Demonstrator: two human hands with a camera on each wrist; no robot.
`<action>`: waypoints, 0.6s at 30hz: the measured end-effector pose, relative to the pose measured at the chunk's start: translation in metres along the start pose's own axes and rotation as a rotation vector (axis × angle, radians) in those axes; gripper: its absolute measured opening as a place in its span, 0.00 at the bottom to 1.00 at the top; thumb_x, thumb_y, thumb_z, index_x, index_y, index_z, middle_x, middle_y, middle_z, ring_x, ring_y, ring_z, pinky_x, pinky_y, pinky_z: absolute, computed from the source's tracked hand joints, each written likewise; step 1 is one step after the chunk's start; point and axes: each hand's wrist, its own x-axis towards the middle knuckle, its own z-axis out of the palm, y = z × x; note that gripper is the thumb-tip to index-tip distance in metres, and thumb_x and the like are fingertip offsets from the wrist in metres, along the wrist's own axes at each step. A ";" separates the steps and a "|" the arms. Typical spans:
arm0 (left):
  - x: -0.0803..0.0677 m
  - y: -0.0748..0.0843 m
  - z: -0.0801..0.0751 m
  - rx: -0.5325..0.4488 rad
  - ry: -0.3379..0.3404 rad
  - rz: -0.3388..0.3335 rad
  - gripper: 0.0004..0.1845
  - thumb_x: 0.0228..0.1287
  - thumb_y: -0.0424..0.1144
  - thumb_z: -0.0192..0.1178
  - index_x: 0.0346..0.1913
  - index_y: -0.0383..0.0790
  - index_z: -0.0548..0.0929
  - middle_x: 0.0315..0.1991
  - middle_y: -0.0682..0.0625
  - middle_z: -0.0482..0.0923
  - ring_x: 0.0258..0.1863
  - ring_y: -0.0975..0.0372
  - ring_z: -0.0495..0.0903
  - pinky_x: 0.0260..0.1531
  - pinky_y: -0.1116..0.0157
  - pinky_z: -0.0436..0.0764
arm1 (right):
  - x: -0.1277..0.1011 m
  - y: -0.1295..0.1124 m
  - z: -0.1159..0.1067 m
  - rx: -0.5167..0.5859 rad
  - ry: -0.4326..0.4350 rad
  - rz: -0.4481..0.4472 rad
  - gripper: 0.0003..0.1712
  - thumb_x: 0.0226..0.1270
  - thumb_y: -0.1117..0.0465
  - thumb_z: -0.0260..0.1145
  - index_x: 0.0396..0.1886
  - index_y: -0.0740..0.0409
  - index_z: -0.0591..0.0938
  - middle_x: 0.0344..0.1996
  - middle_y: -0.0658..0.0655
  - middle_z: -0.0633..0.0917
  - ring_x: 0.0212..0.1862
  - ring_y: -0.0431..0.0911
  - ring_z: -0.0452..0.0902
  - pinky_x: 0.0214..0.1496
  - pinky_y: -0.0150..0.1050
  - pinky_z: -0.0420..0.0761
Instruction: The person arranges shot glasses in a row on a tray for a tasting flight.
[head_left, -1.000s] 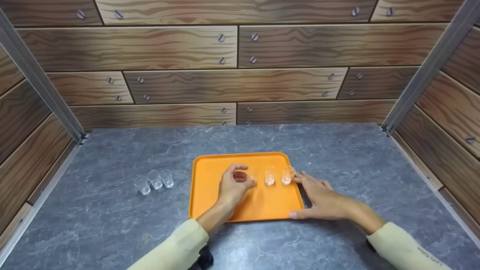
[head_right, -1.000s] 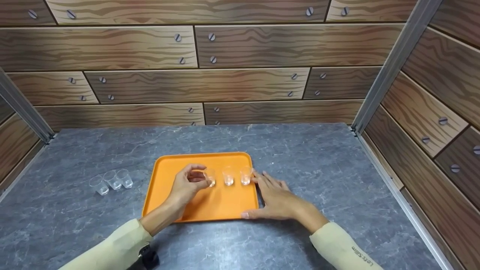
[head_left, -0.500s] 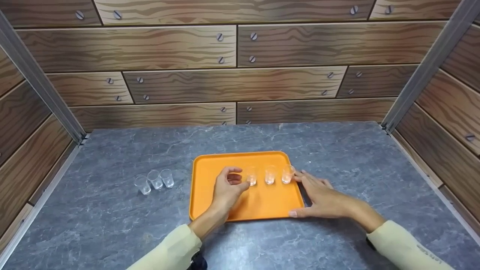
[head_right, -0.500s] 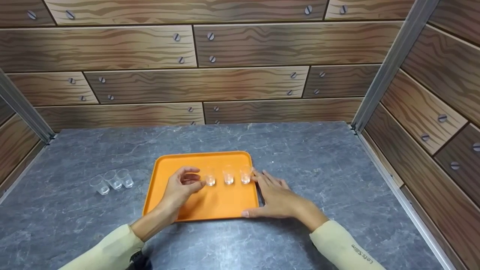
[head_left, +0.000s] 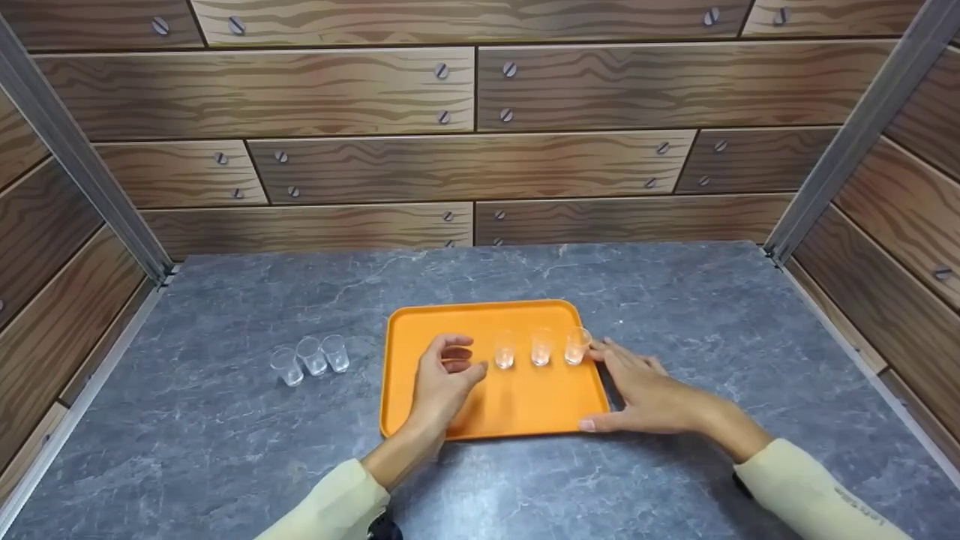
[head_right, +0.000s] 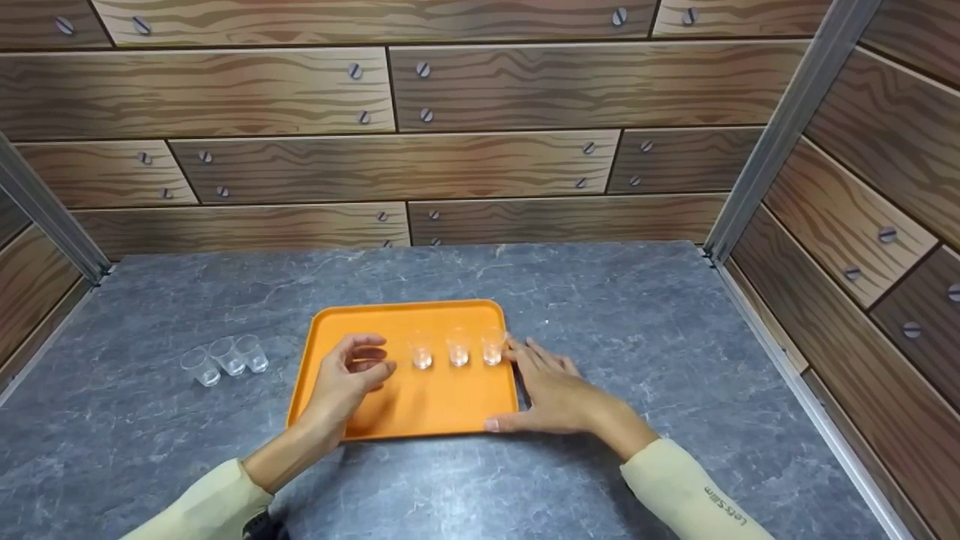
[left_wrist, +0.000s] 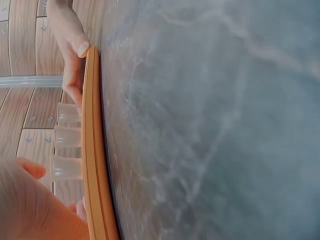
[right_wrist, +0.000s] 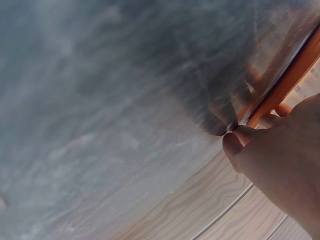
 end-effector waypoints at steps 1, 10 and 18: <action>-0.001 0.001 -0.001 -0.005 0.003 0.005 0.22 0.53 0.28 0.71 0.52 0.32 0.80 0.49 0.37 0.80 0.43 0.54 0.80 0.47 0.64 0.80 | 0.000 0.000 0.000 -0.002 0.002 0.000 0.61 0.57 0.22 0.66 0.80 0.50 0.57 0.83 0.58 0.52 0.82 0.62 0.42 0.73 0.77 0.46; -0.006 0.004 -0.015 -0.032 0.003 0.058 0.22 0.55 0.29 0.71 0.53 0.30 0.79 0.51 0.37 0.80 0.45 0.53 0.80 0.51 0.63 0.80 | 0.000 0.000 0.000 -0.002 0.003 -0.001 0.61 0.57 0.22 0.66 0.80 0.49 0.57 0.83 0.57 0.51 0.82 0.61 0.42 0.72 0.78 0.46; -0.006 0.003 -0.032 -0.044 0.033 0.087 0.21 0.56 0.28 0.70 0.53 0.29 0.78 0.50 0.36 0.79 0.44 0.53 0.80 0.49 0.65 0.81 | -0.001 0.000 0.000 0.008 0.000 -0.002 0.61 0.57 0.22 0.66 0.80 0.49 0.57 0.83 0.55 0.49 0.82 0.61 0.41 0.72 0.78 0.45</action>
